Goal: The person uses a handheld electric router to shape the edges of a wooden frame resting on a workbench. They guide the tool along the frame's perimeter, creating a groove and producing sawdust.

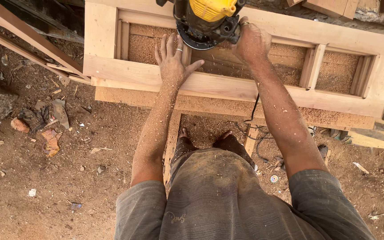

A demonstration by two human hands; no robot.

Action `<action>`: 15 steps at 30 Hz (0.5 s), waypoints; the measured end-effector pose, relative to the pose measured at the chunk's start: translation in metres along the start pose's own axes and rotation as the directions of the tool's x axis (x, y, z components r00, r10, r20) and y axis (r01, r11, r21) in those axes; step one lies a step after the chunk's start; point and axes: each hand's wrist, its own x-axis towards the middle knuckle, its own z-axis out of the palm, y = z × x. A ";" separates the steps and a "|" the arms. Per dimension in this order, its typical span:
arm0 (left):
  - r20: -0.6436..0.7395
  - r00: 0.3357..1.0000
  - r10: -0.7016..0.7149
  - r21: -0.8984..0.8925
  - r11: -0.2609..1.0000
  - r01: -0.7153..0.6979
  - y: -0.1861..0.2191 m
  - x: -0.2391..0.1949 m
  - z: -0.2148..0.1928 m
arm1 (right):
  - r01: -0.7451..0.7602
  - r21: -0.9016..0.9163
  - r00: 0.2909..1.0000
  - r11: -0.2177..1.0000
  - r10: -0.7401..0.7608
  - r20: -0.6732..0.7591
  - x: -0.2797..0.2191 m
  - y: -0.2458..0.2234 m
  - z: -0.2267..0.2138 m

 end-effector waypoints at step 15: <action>-0.042 0.997 0.072 -0.068 0.995 -0.075 0.049 0.000 0.025 | -0.041 -0.016 0.999 0.999 0.042 0.020 -0.032 0.039 -0.039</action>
